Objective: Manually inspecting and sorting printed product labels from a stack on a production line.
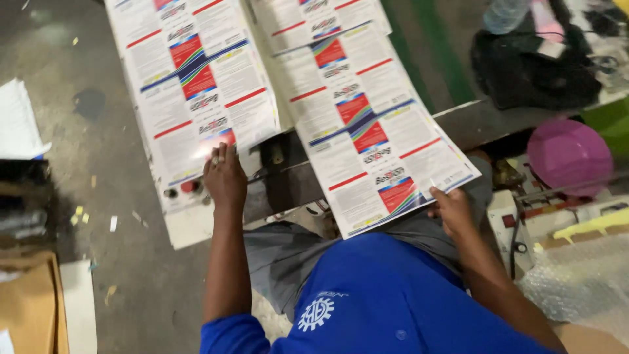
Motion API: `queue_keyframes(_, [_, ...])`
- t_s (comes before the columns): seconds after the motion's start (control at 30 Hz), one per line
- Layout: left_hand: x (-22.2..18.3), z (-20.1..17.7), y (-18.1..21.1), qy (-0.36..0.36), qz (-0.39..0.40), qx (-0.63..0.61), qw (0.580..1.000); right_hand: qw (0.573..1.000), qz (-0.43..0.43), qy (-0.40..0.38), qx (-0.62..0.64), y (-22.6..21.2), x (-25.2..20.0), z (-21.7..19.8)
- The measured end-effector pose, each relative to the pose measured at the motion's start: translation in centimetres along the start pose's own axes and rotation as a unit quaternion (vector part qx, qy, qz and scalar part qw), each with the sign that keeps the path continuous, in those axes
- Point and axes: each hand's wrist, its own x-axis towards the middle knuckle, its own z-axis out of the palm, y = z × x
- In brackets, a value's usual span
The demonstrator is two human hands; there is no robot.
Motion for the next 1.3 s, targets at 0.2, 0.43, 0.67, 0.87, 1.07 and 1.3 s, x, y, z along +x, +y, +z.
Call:
queue_keyframes(0.2, [0.0,-4.1,2.4,0.057,-0.079,-0.068,0.993,0.999,-0.021,0.022,-0.024,-0.6,-0.1,0.4])
queue_keyframes(0.43, [-2.7,-6.3,6.8,0.085,-0.133,-0.128,0.979,0.995,-0.031,0.030,-0.085,-1.8,1.7,2.6])
queue_keyframes(0.67, [-4.0,-6.1,7.0,0.111,-0.146,-0.158,0.970,0.992,-0.098,0.052,-0.062,-4.3,6.7,6.6])
queue_keyframes(0.87, [-3.7,-5.3,8.0,0.110,-0.140,-0.167,0.970,0.991,-0.123,-0.031,-0.051,-7.1,14.0,12.7])
queue_keyframes(1.07, [-3.7,-5.8,9.8,0.076,-0.122,-0.196,0.970,0.993,-0.048,-0.104,-0.043,-8.9,15.9,14.3])
queue_keyframes(1.3, [-4.5,-3.1,16.5,0.050,0.048,-0.280,0.957,0.941,0.010,-0.297,-0.161,-7.3,3.8,16.4])
